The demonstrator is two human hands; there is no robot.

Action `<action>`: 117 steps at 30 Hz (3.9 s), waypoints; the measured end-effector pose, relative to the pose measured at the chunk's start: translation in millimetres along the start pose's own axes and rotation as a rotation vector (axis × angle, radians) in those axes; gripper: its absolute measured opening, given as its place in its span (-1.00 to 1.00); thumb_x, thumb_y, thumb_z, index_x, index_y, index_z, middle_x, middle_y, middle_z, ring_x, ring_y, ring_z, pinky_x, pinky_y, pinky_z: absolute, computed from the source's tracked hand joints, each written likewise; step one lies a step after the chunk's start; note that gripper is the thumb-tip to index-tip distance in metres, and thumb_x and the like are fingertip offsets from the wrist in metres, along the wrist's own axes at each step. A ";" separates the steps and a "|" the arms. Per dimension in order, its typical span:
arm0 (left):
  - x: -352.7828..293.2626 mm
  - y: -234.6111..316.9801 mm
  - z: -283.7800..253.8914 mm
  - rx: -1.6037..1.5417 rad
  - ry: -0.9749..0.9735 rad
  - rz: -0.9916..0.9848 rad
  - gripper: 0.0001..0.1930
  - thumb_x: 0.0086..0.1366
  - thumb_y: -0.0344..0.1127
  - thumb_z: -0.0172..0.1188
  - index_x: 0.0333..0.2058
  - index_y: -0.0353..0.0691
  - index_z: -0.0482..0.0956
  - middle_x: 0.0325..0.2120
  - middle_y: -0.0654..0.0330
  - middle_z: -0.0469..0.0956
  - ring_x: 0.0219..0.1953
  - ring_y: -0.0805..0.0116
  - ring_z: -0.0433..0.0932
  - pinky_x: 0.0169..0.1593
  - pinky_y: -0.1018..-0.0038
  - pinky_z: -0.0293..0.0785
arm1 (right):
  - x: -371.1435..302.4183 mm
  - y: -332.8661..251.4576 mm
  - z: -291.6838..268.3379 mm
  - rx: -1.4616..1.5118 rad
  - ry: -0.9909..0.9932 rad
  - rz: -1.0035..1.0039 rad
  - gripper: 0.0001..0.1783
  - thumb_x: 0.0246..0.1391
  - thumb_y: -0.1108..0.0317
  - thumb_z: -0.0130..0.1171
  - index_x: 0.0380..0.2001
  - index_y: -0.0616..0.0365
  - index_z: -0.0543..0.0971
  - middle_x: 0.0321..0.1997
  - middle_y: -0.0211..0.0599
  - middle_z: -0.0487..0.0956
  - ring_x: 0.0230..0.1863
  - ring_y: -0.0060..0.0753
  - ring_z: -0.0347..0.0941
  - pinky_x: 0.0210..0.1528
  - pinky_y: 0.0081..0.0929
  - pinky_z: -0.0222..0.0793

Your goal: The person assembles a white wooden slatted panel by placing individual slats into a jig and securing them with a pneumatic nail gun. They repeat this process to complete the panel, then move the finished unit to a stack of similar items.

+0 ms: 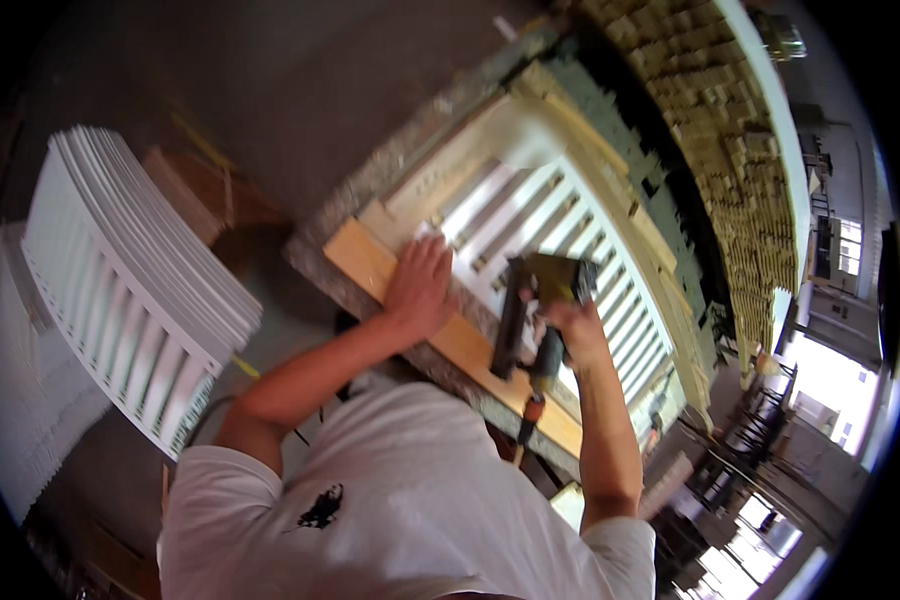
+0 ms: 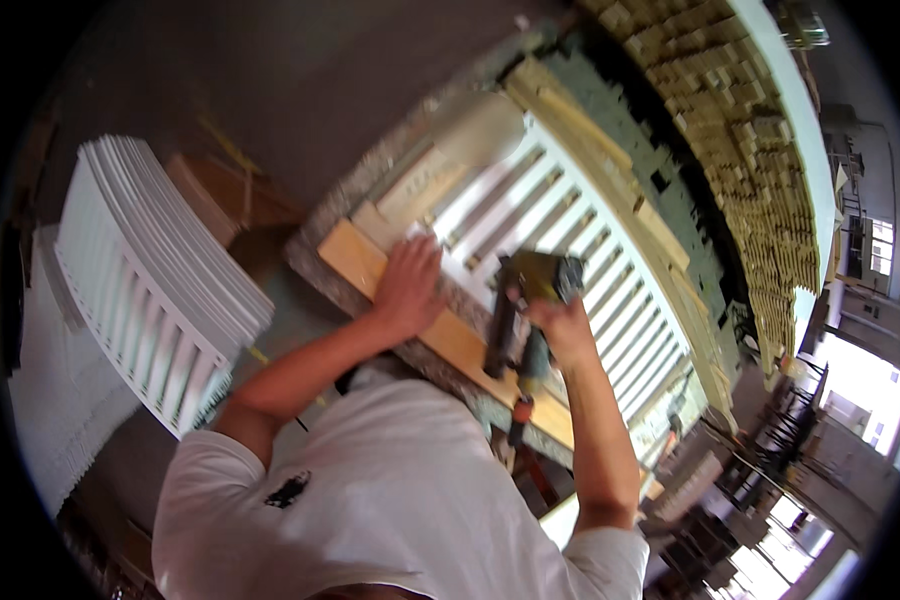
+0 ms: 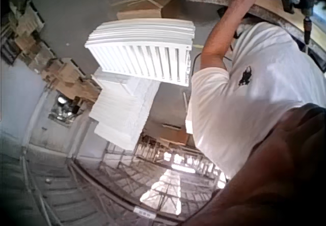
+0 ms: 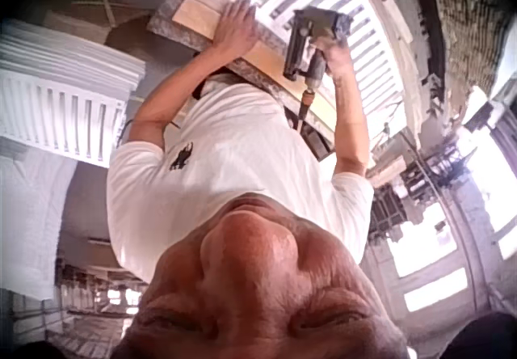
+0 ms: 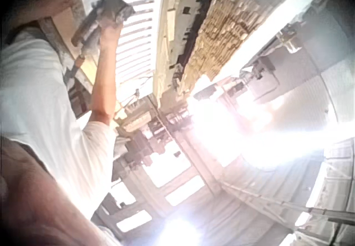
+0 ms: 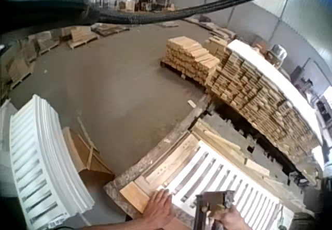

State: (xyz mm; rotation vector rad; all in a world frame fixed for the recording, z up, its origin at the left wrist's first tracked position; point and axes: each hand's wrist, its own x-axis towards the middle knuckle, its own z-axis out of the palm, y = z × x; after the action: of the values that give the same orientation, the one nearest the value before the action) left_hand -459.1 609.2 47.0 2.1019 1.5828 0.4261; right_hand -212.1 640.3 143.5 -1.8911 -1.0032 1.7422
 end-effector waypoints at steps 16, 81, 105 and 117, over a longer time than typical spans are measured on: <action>3.9 5.2 5.8 0.014 0.125 0.232 -0.62 0.17 -0.23 0.16 -0.06 -0.30 0.50 0.04 0.01 0.46 0.15 0.08 0.38 0.29 0.10 0.14 | -122.3 252.7 -266.2 -0.383 0.990 0.031 -0.52 -0.19 0.50 0.02 -0.12 0.36 0.19 -0.34 0.11 0.50 -0.39 0.07 0.52 -0.32 -0.12 0.49; 49.5 72.4 33.7 -0.085 0.738 0.010 0.00 -0.14 -0.20 0.47 0.23 -0.29 0.06 0.31 -0.30 -0.21 0.34 -0.30 -0.14 0.31 -0.06 -0.05 | -190.8 101.6 -266.7 -0.995 0.902 -0.786 -0.57 0.04 -0.02 0.19 -0.54 0.17 0.46 -0.55 -0.18 0.44 -0.43 -0.04 0.36 -0.32 -0.21 0.19; 21.4 106.0 -144.0 -0.208 0.982 0.052 -0.10 -0.16 -0.22 0.49 0.16 -0.29 0.21 0.32 -0.12 -0.11 0.32 -0.11 0.00 0.32 0.12 0.04 | -225.7 62.3 -260.8 -0.454 0.735 -0.947 -0.54 0.00 0.03 0.33 -0.50 0.29 0.52 -0.65 -0.31 0.43 -0.60 -0.49 0.26 -0.53 -0.51 0.21; -176.9 8.6 -100.3 -1.512 0.803 -0.398 -0.49 0.39 -0.06 -0.01 0.17 -0.28 0.25 -0.06 0.14 0.46 -0.04 0.33 0.46 0.08 0.42 0.35 | -93.0 -70.0 13.6 -0.023 -0.015 -0.775 -0.56 0.24 0.05 0.10 -0.56 0.18 0.47 -0.65 -0.48 0.42 -0.61 -0.66 0.32 -0.55 -0.60 0.26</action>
State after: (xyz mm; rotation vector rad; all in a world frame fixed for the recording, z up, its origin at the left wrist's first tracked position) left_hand -553.9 456.2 142.0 0.4323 1.1743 1.7304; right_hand -240.3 618.4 255.1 -1.2284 -1.5007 1.2723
